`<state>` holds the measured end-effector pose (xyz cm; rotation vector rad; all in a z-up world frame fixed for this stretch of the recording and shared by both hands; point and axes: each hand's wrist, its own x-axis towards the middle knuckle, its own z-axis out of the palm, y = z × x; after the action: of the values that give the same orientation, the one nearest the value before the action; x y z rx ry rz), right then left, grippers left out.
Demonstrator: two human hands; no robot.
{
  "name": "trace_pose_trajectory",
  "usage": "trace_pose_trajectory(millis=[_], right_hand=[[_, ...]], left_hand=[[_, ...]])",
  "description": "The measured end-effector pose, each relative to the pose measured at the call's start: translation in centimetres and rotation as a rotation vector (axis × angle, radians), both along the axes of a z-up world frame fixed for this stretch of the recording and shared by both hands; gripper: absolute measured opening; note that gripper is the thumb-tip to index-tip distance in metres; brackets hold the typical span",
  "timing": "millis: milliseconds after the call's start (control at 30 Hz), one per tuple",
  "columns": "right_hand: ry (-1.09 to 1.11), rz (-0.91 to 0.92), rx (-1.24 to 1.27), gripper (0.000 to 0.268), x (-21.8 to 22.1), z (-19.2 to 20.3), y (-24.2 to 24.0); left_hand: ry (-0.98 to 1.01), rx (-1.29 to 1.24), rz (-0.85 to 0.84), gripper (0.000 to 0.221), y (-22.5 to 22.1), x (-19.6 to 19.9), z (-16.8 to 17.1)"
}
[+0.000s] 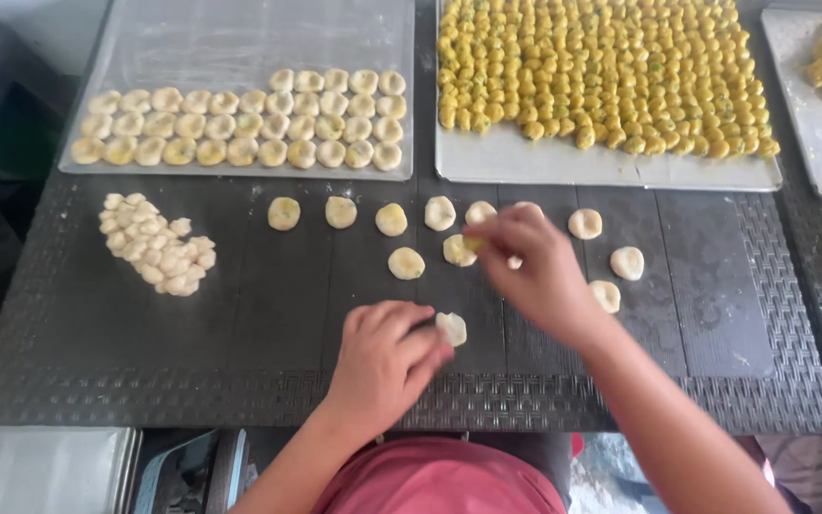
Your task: Manually portioning, flattening, filling, and shaping small pieces of dough into pastries on a work surface.
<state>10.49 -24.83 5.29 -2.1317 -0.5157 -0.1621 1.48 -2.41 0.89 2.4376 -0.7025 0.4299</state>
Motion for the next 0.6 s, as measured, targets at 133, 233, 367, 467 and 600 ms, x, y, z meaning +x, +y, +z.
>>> trace_pose_trajectory(millis=[133, 233, 367, 467, 600], right_hand=[[-0.012, -0.032, 0.052, 0.03, -5.8, -2.5, -0.1], [-0.052, -0.029, -0.036, 0.019, -8.2, -2.6, 0.9], [-0.349, 0.046, -0.333, 0.028, -9.8, -3.9, 1.1], [-0.28, 0.107, -0.289, 0.04, -9.0, -3.8, 0.5], [-0.168, 0.083, -0.272, 0.04, -7.0, -4.6, 0.3]], left_hand=[[0.156, -0.004, 0.129, 0.021, -1.2, 1.5, -2.6], [0.162, 0.042, 0.109, 0.01, -1.9, 2.0, -0.8], [0.154, 0.163, 0.102, 0.004, -2.4, 2.5, -0.7], [0.26, 0.111, 0.075, 0.008, -2.0, 2.6, -0.6], [0.551, -0.097, 0.003, 0.02, -1.2, 2.0, 0.5]])
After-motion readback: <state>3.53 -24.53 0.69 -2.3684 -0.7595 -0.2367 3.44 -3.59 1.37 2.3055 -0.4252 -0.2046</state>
